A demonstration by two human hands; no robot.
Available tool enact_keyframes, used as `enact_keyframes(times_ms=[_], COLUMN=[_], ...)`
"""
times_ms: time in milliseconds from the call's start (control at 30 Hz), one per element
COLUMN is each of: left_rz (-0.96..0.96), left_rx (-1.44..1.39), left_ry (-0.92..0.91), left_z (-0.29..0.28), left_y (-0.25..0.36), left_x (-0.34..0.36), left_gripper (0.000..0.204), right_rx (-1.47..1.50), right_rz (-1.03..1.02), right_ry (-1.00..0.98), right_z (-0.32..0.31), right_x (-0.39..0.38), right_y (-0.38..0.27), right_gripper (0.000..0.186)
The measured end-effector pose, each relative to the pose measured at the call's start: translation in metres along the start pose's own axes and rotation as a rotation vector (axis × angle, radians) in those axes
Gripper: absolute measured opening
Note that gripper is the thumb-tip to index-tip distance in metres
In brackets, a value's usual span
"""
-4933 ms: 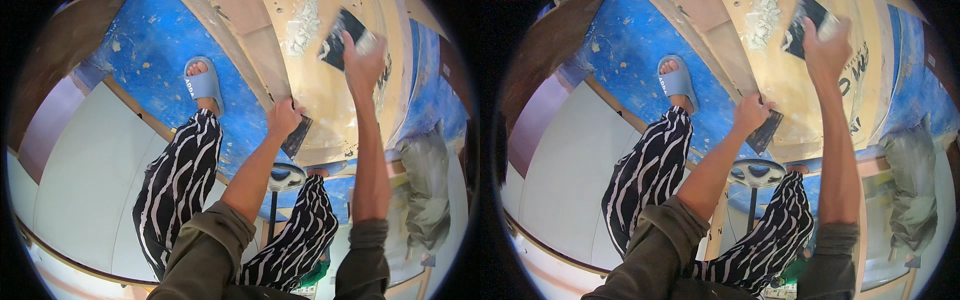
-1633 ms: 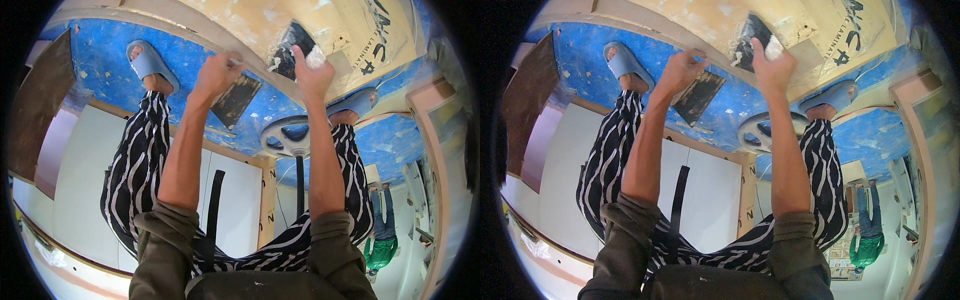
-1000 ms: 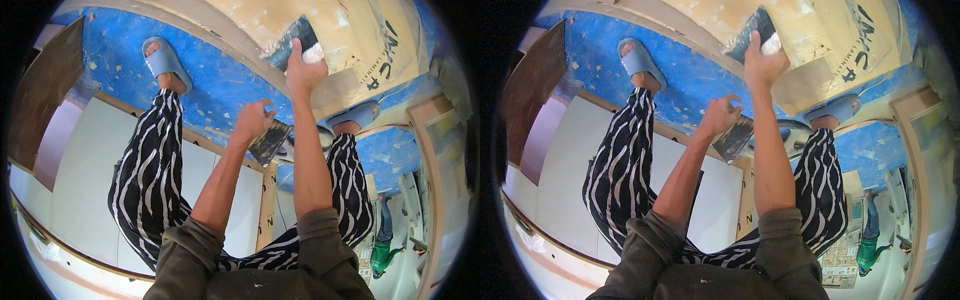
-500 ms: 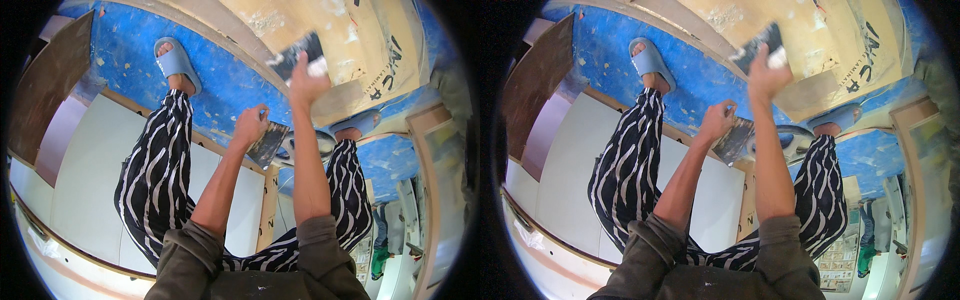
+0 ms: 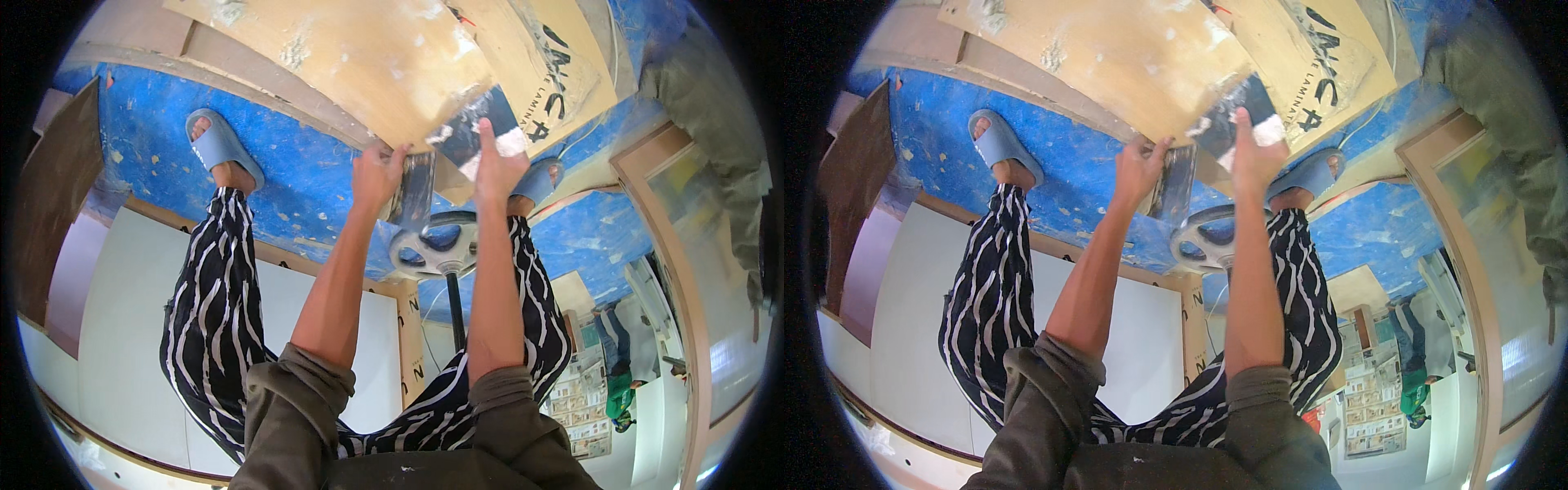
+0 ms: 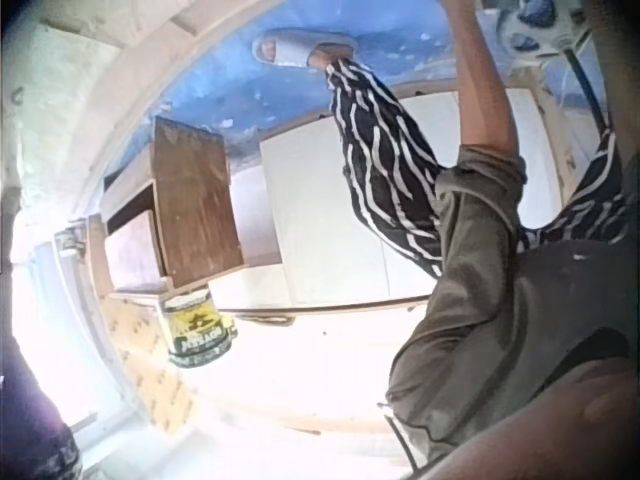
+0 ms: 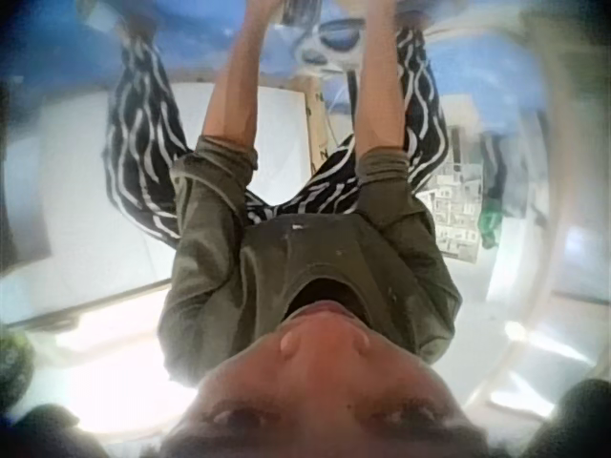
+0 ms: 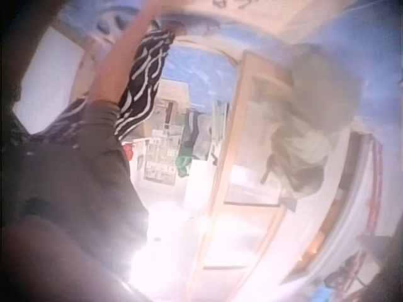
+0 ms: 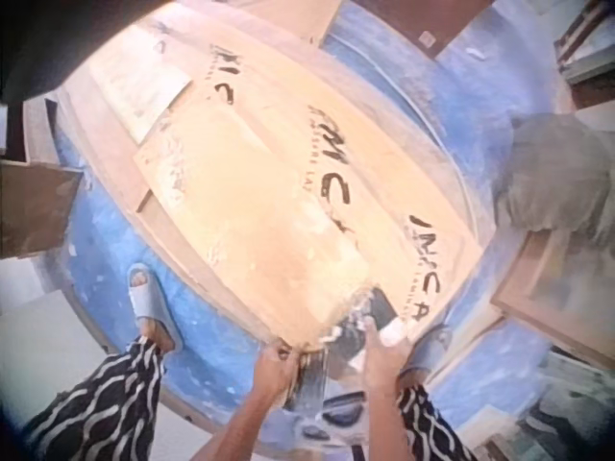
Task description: The person applies a white filler material to a wooden board using a spatula, smoothing the substance across the surface of the board, and then picks up newspaper from a pile of trash.
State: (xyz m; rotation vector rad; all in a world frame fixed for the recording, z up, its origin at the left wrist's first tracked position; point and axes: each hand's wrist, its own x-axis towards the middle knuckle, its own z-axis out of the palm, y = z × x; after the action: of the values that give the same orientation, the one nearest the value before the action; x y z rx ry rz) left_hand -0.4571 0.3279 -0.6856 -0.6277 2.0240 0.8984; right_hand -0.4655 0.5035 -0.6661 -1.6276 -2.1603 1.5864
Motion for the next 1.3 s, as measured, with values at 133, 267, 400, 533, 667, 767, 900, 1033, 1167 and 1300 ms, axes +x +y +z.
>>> enact_keyframes(times_ms=[133,267,400,533,667,767,900,1033,1167,1300], left_rz=[-0.086,-0.046,-0.083,-0.078,-0.070,-0.051,-0.014,-0.067,-0.060,-0.013], left_rx=[0.059,0.141,0.135,0.153,0.149,0.114,0.089,0.159,0.078,0.057], left_ry=[-0.030,-0.072,-0.072,-0.072,-0.118,-0.102,-0.142,-0.129,-0.148,-0.186], left_z=[0.004,-0.001,-0.005,-0.003,-0.002,-0.006,-0.003,-0.008,-0.009,-0.006], left_y=[0.005,0.004,0.004,0.004,0.005,-0.005,0.008,0.002,0.003,0.003], left_x=[0.010,0.011,0.015,0.011,0.013,0.019,0.015,0.015,0.015,0.013], left_gripper=[0.039,0.040,0.041,0.042,0.040,0.039,0.036,0.035,0.035,0.033], right_rx=[-0.138,-0.187,-0.166,-0.121,-0.220,0.034,-0.205,-0.156,-0.175,-0.242], right_rz=[-0.055,-0.134,-0.069,-0.264,-0.422,-0.042,-0.386,-0.162,0.086,-0.360], right_ry=[-0.034,0.031,-0.031,0.062,0.135,-0.022,0.087,0.015,-0.062,0.104], right_z=[-0.021,0.006,-0.001,0.023,0.049,0.041,0.083,0.072,0.064,0.105], right_x=[0.016,0.022,0.017,0.015,0.021,0.000,0.012,-0.014,-0.019,-0.003], right_y=[0.010,0.011,0.012,0.006,0.007,-0.017,-0.011,-0.028,-0.032,-0.025], right_gripper=[0.035,0.039,0.041,0.039,0.042,0.043,0.044,0.047,0.054,0.058])
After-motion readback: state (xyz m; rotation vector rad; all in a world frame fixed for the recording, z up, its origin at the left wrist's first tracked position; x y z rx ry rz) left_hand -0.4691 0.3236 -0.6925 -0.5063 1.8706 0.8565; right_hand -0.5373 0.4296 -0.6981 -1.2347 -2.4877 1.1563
